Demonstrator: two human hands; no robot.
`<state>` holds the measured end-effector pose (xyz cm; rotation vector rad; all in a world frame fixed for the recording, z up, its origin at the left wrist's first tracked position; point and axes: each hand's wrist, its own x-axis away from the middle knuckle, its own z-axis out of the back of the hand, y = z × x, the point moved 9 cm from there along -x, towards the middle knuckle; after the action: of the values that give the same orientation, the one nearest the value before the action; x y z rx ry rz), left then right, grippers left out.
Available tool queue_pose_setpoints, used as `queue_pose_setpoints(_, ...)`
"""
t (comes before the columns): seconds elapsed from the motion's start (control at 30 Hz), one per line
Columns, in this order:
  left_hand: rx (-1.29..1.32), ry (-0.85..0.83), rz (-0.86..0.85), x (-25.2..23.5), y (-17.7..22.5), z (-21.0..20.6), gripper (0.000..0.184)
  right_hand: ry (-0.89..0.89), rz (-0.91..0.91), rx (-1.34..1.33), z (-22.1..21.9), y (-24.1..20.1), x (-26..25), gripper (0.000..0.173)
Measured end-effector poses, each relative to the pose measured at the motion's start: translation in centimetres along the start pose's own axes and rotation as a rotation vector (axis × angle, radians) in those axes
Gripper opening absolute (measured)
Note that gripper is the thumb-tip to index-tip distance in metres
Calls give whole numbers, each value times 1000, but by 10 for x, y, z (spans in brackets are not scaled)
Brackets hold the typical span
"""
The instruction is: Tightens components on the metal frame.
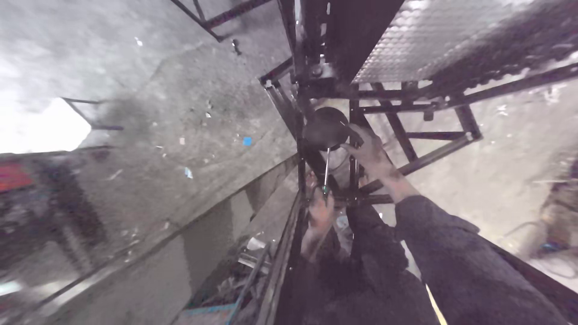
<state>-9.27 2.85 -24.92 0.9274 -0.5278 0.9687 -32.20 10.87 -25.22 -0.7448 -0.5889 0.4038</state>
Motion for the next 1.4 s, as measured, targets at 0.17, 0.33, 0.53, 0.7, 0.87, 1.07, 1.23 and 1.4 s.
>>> queue_pose_setpoints(0.17,-11,-101,77,-2,7,-9,45,-5,-38,-59,-3,-4,-5,56)
queue_pose_setpoints(0.33,-101,-71,79,-6,5,-11,48,9,-51,-75,-4,1,-6,55)
queue_pose_setpoints(0.53,-54,-22,115,-10,10,-22,47,8,-77,-132,-5,5,-7,56)
queue_pose_setpoints(0.7,-39,-27,89,-10,8,-22,46,43,-32,-96,-7,7,-2,59)
queue_pose_setpoints(0.87,-25,-39,111,-10,9,-22,50,75,-137,-271,-8,-4,3,56)
queue_pose_setpoints(1.07,0,-24,83,-13,1,-24,50,299,-290,-391,-2,28,35,34)
queue_pose_setpoints(1.23,-2,-3,65,-11,2,-21,47,174,-305,-208,-1,33,66,26)
queue_pose_setpoints(1.4,1,-4,60,-9,2,-22,47,175,-104,88,2,14,59,24)
